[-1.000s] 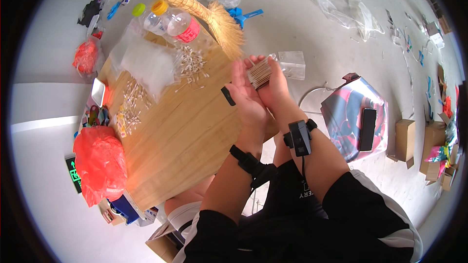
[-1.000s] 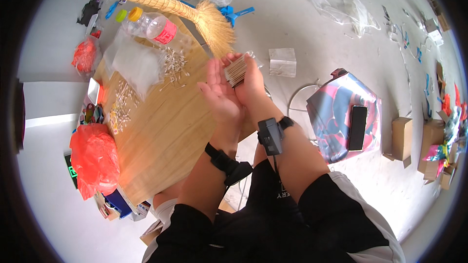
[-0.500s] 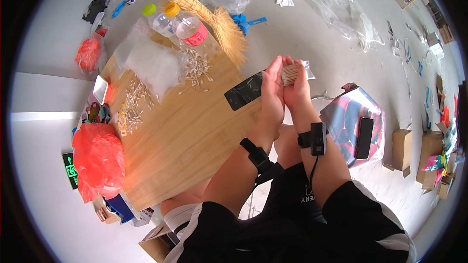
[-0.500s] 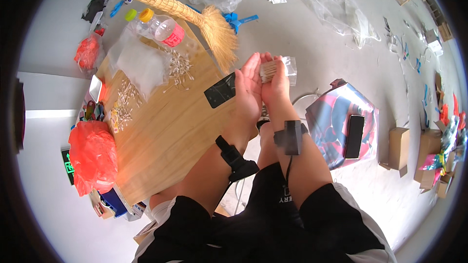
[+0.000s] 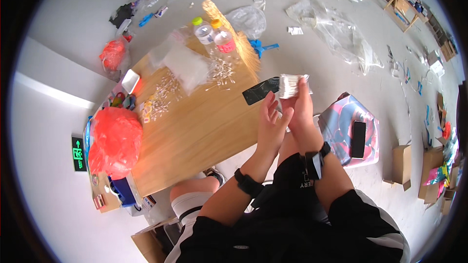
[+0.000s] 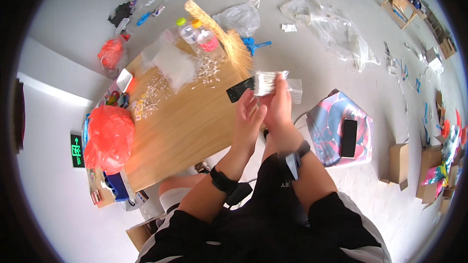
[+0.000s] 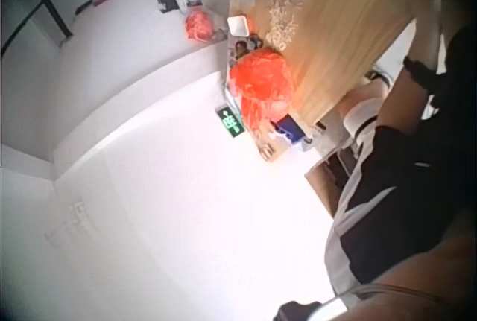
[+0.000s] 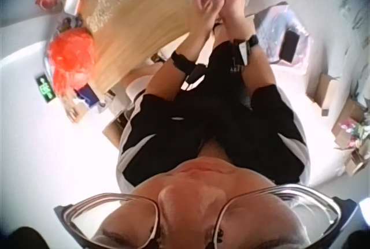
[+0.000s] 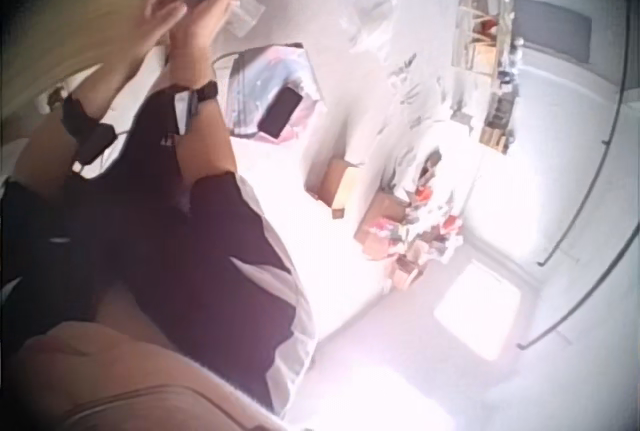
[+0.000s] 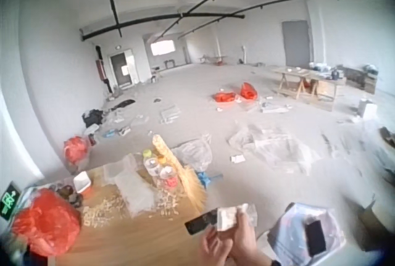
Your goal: The person is manually aligning and grouping cotton swabs on a table, then placing them into small plastic bags.
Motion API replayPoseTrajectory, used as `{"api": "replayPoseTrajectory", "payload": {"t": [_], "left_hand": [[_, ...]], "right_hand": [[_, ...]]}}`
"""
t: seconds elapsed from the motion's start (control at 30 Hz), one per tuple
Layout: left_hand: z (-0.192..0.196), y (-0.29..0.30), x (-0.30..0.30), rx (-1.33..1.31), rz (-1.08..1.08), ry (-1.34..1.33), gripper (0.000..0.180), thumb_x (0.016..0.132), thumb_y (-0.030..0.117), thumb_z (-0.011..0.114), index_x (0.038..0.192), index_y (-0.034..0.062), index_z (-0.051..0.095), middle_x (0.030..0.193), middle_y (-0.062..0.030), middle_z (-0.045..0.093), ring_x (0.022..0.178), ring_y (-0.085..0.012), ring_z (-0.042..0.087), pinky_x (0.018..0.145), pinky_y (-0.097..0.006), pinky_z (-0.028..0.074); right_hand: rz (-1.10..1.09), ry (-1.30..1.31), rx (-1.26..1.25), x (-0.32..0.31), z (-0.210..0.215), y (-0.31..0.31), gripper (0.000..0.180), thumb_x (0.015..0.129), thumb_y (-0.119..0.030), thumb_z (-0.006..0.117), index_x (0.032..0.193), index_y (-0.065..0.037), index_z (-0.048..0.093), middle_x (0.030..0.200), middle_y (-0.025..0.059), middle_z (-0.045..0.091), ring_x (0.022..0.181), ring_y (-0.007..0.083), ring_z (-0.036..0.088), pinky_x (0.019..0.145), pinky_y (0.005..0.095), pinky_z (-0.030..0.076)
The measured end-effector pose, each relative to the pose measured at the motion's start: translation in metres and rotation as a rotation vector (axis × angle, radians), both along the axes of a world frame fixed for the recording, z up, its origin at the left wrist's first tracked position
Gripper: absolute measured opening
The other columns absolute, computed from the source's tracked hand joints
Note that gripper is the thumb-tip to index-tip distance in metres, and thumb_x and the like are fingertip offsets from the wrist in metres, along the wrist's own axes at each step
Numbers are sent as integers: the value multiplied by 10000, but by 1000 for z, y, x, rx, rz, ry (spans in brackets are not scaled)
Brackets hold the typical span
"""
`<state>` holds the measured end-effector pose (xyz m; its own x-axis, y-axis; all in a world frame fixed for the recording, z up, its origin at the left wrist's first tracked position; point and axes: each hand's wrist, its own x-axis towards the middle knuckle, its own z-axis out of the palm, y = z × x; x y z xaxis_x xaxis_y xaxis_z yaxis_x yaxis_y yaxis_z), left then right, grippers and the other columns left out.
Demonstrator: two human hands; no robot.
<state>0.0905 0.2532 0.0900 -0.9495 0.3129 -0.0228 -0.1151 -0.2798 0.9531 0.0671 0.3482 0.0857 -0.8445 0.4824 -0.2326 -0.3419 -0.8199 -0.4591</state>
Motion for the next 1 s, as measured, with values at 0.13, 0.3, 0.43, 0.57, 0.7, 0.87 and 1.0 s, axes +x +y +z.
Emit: {"api": "replayPoseTrajectory", "payload": {"t": [0.13, 0.3, 0.43, 0.57, 0.7, 0.87, 1.0], "left_hand": [[47, -51, 36, 184, -43, 143, 700, 933, 146, 714, 1502, -15, 339, 1480, -162, 456, 1359, -237, 469, 1135, -381, 375], [95, -127, 76, 141, 133, 402, 428, 883, 9, 732, 1293, 9, 611, 1243, -102, 611, 1148, -171, 600, 974, -295, 479], [133, -183, 109, -114, 39, 551, 301, 802, 83, 845, 1075, 16, 738, 1006, -55, 664, 940, -138, 643, 805, -281, 515], [146, -209, 139, -30, 78, 389, 307, 789, 107, 865, 1045, 1, 734, 947, -45, 693, 847, -112, 647, 760, -250, 510], [155, -222, 155, 37, 190, 406, 320, 775, 120, 881, 1016, -14, 718, 943, -43, 711, 831, -89, 643, 746, -245, 516], [148, -257, 151, -145, 144, 582, 349, 767, 45, 859, 1045, -41, 666, 932, -57, 711, 834, -118, 671, 741, -263, 550], [151, -257, 154, -20, 25, 585, 338, 797, -50, 806, 1099, -64, 654, 957, -78, 706, 911, -157, 694, 819, -291, 567]], "right_hand": [[378, 270, 86, 64, 69, -53, 229, 1060, -281, 520, 1183, -91, 555, 1097, 84, 664, 996, 206, 659, 880, 391, 556], [427, 396, 315, 124, 86, -97, 228, 957, -71, 671, 1153, -54, 555, 1103, 77, 661, 1034, 172, 651, 887, 315, 548], [518, 386, 856, 161, 110, -102, 324, 857, 82, 736, 1111, -22, 564, 1093, 75, 656, 1041, 136, 633, 913, 303, 532], [457, 395, 1061, 184, 131, -126, 354, 814, 36, 808, 1093, -17, 597, 1065, 73, 679, 975, 139, 669, 877, 304, 552], [394, 324, 1270, 198, 156, -146, 339, 803, -27, 839, 1069, -8, 629, 1004, 73, 715, 894, 129, 689, 828, 305, 564], [581, 337, 1493, 202, 176, -147, 283, 823, -115, 836, 1016, 12, 671, 917, 77, 727, 861, 113, 696, 784, 285, 559], [711, 200, 1236, 205, 173, -155, 270, 827, -76, 822, 1025, 20, 666, 909, 83, 719, 857, 109, 686, 775, 281, 552]]}}
